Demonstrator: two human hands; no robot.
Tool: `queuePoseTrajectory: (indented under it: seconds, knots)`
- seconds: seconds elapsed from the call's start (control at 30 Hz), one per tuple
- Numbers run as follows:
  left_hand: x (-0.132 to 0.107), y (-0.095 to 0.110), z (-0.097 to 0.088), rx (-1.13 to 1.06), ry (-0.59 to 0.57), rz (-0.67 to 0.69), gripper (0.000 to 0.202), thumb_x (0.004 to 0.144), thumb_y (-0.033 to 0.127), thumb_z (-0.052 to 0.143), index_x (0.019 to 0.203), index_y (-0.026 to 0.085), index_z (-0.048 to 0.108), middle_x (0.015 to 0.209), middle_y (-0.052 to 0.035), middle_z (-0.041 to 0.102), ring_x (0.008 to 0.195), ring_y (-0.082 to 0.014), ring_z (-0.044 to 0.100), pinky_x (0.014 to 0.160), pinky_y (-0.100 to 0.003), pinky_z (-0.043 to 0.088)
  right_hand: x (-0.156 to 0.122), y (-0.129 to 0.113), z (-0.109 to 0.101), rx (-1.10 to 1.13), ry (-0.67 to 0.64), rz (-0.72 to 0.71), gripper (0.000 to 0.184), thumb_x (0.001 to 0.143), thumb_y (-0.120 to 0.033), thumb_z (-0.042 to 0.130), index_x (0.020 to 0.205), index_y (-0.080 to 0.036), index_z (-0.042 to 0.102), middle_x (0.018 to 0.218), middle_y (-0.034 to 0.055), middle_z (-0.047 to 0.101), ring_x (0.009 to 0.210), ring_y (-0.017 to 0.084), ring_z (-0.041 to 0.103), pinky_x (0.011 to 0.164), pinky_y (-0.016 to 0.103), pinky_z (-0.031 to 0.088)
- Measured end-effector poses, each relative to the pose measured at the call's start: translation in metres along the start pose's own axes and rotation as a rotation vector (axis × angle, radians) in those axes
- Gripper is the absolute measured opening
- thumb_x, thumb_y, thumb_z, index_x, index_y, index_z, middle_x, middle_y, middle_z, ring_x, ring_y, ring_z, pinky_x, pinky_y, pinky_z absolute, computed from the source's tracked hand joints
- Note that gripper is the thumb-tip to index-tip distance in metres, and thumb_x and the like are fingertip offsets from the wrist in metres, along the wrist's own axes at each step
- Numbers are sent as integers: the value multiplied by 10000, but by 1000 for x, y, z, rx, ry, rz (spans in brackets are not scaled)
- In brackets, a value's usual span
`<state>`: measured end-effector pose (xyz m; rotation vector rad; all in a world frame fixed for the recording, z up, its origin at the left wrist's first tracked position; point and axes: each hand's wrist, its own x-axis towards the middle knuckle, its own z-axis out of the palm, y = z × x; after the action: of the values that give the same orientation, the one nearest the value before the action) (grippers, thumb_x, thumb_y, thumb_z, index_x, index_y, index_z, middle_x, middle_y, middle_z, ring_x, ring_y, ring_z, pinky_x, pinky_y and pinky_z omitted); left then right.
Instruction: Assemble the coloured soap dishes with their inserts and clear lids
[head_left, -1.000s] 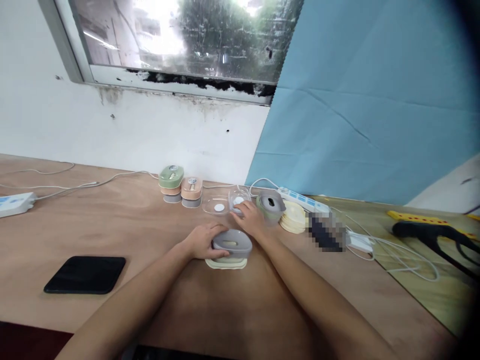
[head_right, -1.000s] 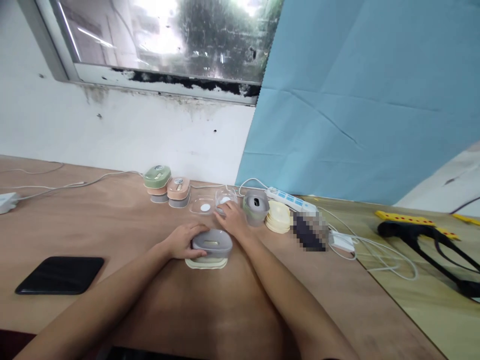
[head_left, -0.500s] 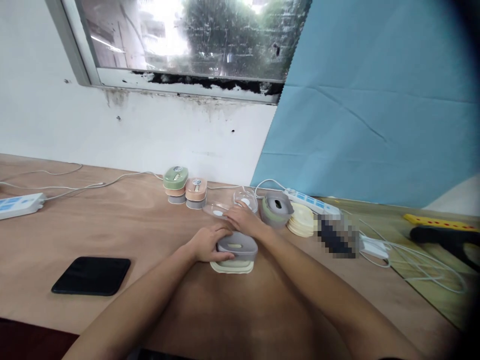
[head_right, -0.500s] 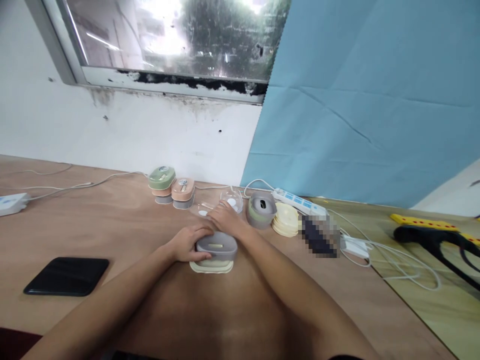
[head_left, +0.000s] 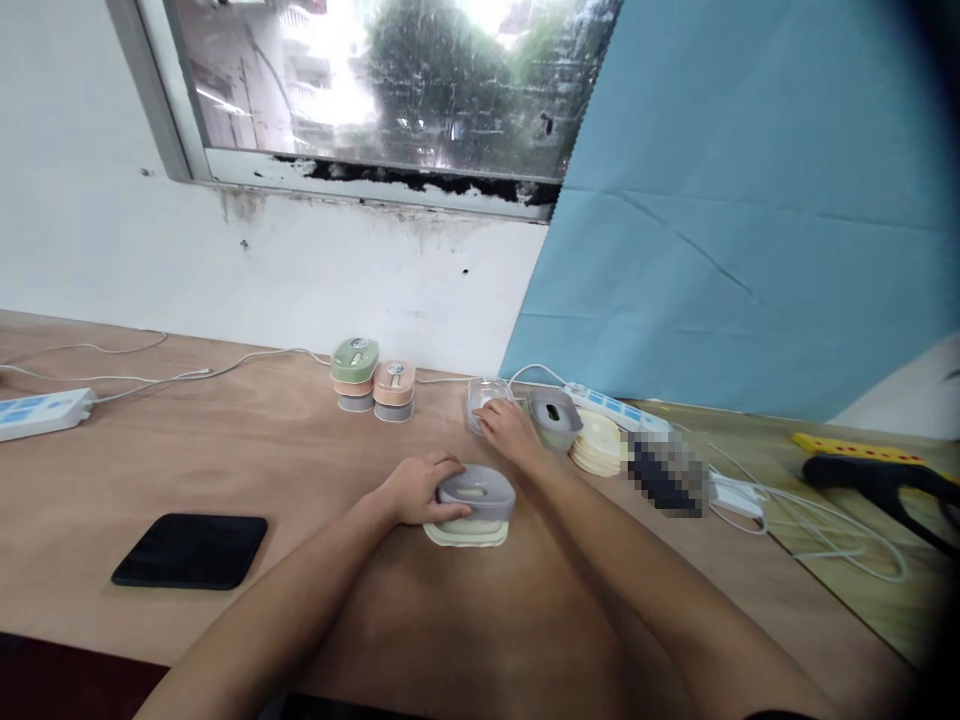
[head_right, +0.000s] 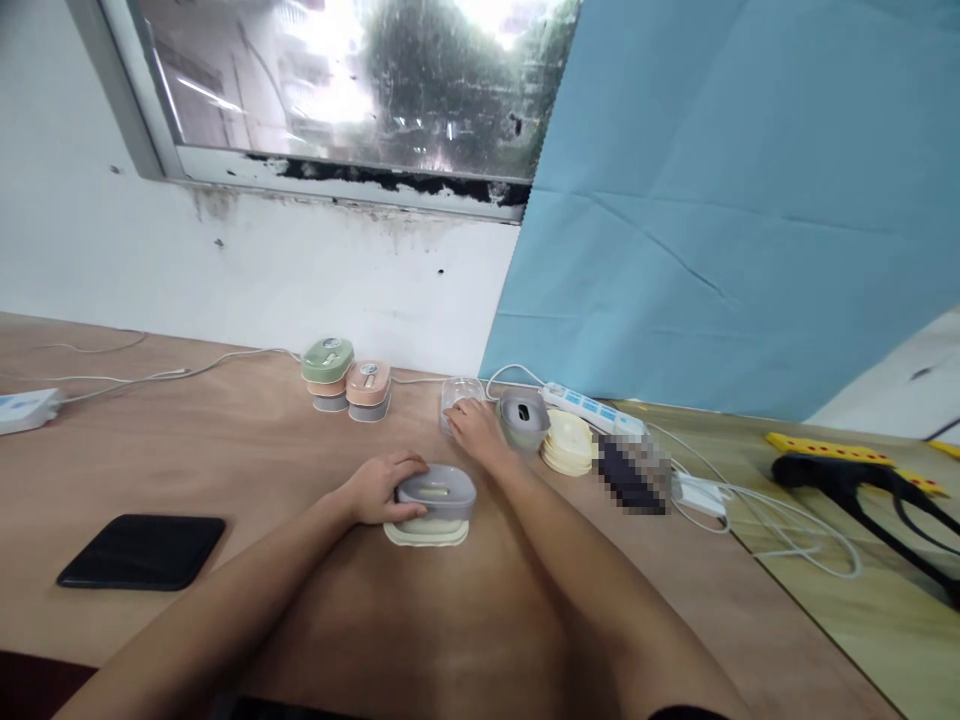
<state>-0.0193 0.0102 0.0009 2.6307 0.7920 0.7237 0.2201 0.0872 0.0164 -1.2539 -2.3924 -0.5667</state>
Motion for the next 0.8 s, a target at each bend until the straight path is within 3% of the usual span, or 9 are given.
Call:
queuePoseTrajectory:
  seconds: [0.27, 0.43, 0.53, 0.63, 0.73, 0.8]
  knots:
    - [0, -1, 1, 12, -7, -5, 607, 791, 625, 544, 1203, 180, 558, 1192, -116, 604, 1063, -253, 597, 925, -358, 473, 0, 1, 8, 156, -63, -3, 225, 930, -229, 464, 989, -193, 678, 939, 69, 654, 929, 186, 574, 852, 299, 431]
    - [0, -1, 1, 12, -7, -2, 606, 786, 625, 549, 1197, 180, 563, 1182, -120, 604, 1062, -254, 598, 912, -356, 478, 8, -2, 11, 211, -53, 81, 215, 916, -210, 479, 988, -194, 681, 949, 62, 668, 917, 167, 600, 825, 279, 451]
    - [0, -1, 0, 1, -2, 5, 598, 788, 619, 551, 1192, 178, 566, 1177, -122, 606, 1060, -254, 599, 906, -355, 481, 13, -8, 8, 258, 48, 99, 195, 902, -221, 496, 931, -191, 687, 921, 60, 675, 900, 179, 605, 830, 306, 462]
    - [0, 1, -1, -11, 2, 6, 591, 785, 613, 559, 1192, 186, 566, 1184, -118, 606, 1062, -252, 598, 907, -355, 482, 8, -18, -3, 369, 279, 157, 201, 909, -260, 488, 907, -199, 679, 886, 62, 676, 872, 189, 608, 825, 334, 472]
    - [-1, 1, -1, -33, 5, 2, 589, 786, 601, 565, 1198, 181, 564, 1182, -115, 609, 1057, -250, 598, 907, -355, 483, -19, -25, -16, 503, 478, 239, 198, 914, -303, 485, 932, -207, 658, 880, 63, 667, 833, 192, 612, 774, 339, 493]
    - [-1, -1, 1, -60, 18, -8, 559, 801, 575, 560, 1192, 176, 571, 1175, -113, 613, 1049, -244, 600, 906, -353, 481, -46, -27, -22, 550, 461, 228, 205, 906, -332, 499, 989, -211, 642, 900, 67, 660, 837, 201, 614, 759, 347, 503]
